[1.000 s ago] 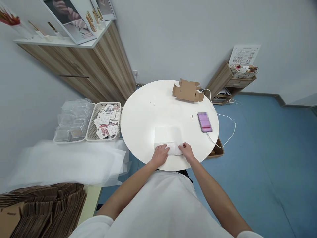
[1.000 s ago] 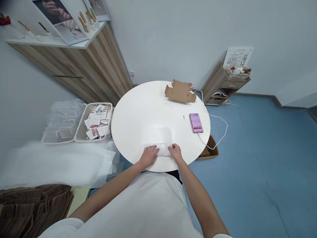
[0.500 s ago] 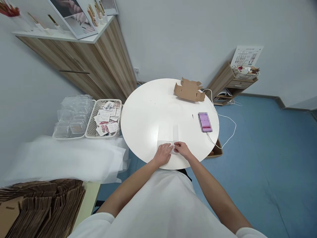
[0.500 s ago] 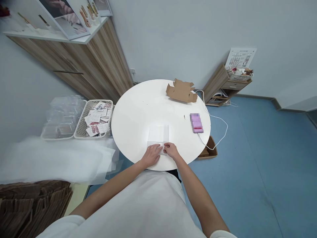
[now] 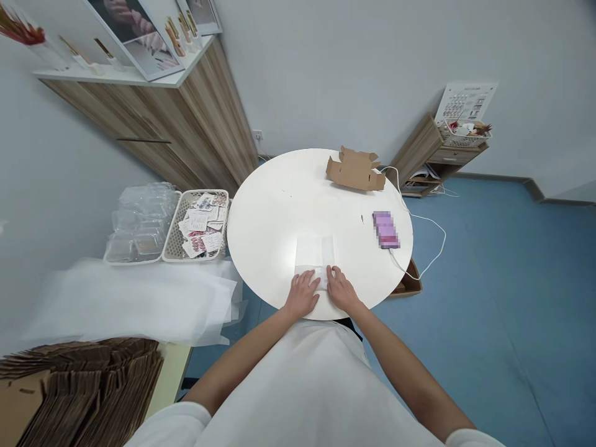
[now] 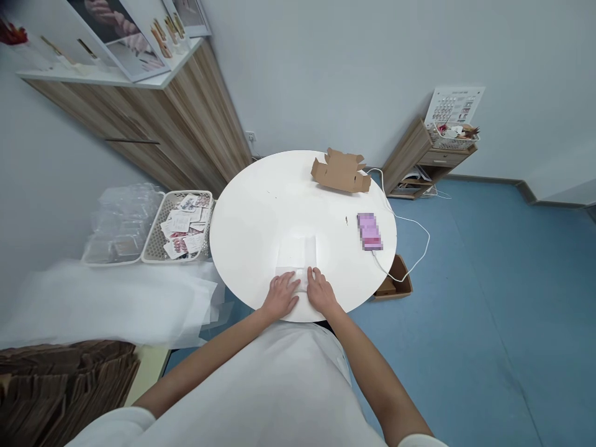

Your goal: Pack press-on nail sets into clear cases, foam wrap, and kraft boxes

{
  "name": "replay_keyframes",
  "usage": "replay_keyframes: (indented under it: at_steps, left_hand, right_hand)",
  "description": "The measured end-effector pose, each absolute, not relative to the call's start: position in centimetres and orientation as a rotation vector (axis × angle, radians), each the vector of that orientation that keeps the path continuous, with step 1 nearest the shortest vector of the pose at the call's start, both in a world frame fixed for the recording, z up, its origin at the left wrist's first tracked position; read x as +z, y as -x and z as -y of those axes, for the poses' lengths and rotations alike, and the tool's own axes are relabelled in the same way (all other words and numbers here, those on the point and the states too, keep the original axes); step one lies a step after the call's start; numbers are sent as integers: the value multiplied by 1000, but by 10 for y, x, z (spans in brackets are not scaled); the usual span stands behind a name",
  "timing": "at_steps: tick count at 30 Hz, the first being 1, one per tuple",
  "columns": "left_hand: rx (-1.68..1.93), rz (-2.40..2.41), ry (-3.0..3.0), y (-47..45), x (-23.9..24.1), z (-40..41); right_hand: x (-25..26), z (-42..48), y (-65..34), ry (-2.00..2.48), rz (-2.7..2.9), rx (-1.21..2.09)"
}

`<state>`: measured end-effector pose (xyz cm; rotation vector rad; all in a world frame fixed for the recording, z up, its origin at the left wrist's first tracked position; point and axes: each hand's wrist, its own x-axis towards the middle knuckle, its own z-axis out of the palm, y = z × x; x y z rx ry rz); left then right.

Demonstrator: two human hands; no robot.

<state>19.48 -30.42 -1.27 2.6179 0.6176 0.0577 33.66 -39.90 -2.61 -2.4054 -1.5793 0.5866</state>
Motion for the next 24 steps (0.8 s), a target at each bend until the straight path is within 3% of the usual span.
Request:
replay_keyframes:
  at_steps: [5,13,24]
  left_hand:
    - [173,-1438,-1890,-179,-29,308]
    - [254,-1516,-1146,-197,-35,300]
    - [200,-1163,-1546,-221,-17,290]
  right_hand:
    - [-37,394,-324,2401,1490,490]
    - [-40,388,-325,2357,1499,520]
    - [-36,379,-322,2292,1555,618]
